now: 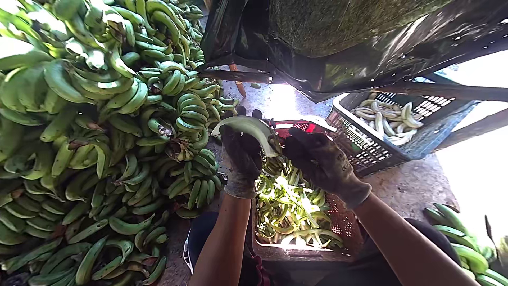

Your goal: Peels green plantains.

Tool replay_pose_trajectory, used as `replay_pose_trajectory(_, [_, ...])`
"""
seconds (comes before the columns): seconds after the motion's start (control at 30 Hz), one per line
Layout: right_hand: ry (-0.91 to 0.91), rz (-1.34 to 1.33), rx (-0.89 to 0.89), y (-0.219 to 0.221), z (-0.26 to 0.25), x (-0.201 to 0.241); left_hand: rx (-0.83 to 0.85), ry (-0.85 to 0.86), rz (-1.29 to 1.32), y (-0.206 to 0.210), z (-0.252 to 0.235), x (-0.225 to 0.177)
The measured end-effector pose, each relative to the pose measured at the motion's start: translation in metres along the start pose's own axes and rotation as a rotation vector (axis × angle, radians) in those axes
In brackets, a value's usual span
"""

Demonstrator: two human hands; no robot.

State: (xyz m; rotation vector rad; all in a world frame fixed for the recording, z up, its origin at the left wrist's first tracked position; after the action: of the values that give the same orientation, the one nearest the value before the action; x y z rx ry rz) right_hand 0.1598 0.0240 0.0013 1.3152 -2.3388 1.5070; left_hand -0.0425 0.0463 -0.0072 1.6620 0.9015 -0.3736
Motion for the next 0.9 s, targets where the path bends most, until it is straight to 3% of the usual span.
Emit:
replay_pose_trajectory(0.17, [-0.036, 0.020, -0.016, -0.015, -0.003, -0.004, 0.176, -0.035, 0.084, 0.013, 0.003, -0.003])
replay_pose_trajectory(0.33, [-0.083, 0.054, -0.044, -0.012, 0.001, 0.001, 0.116, -0.078, 0.082, 0.015, 0.005, -0.001])
replay_pose_trajectory(0.53, [-0.022, 0.004, 0.002, -0.020, -0.007, -0.009, 0.343, -0.252, -0.163, 0.018, 0.019, 0.006])
replay_pose_trajectory(0.63, [-0.055, 0.120, -0.011, -0.011, -0.004, -0.013, 0.195, -0.349, -0.423, 0.004, 0.025, 0.015])
replay_pose_trajectory(0.7, [0.014, 0.116, 0.041, -0.004, -0.005, -0.018, 0.167, -0.394, -0.596, 0.003, 0.031, 0.022])
replay_pose_trajectory(0.83, [0.126, -0.055, 0.192, -0.014, -0.013, -0.026, 0.382, -0.447, -0.992, 0.010, 0.033, 0.024])
replay_pose_trajectory(0.9, [0.183, -0.112, 0.248, -0.010, -0.014, -0.038, 0.498, -0.538, -1.030, 0.014, 0.040, 0.033])
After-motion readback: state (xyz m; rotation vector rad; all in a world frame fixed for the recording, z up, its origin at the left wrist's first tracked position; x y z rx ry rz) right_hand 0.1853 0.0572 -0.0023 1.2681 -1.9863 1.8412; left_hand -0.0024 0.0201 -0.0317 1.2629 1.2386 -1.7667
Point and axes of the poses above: each hand's wrist, its own z-axis away from the middle knuckle, its own y-axis out of the palm, x = y × z, the point moved 5 cm from there along -z, towards the middle knuckle, and after that the axes turned 2 degrees about x, right-handed, at the moved point
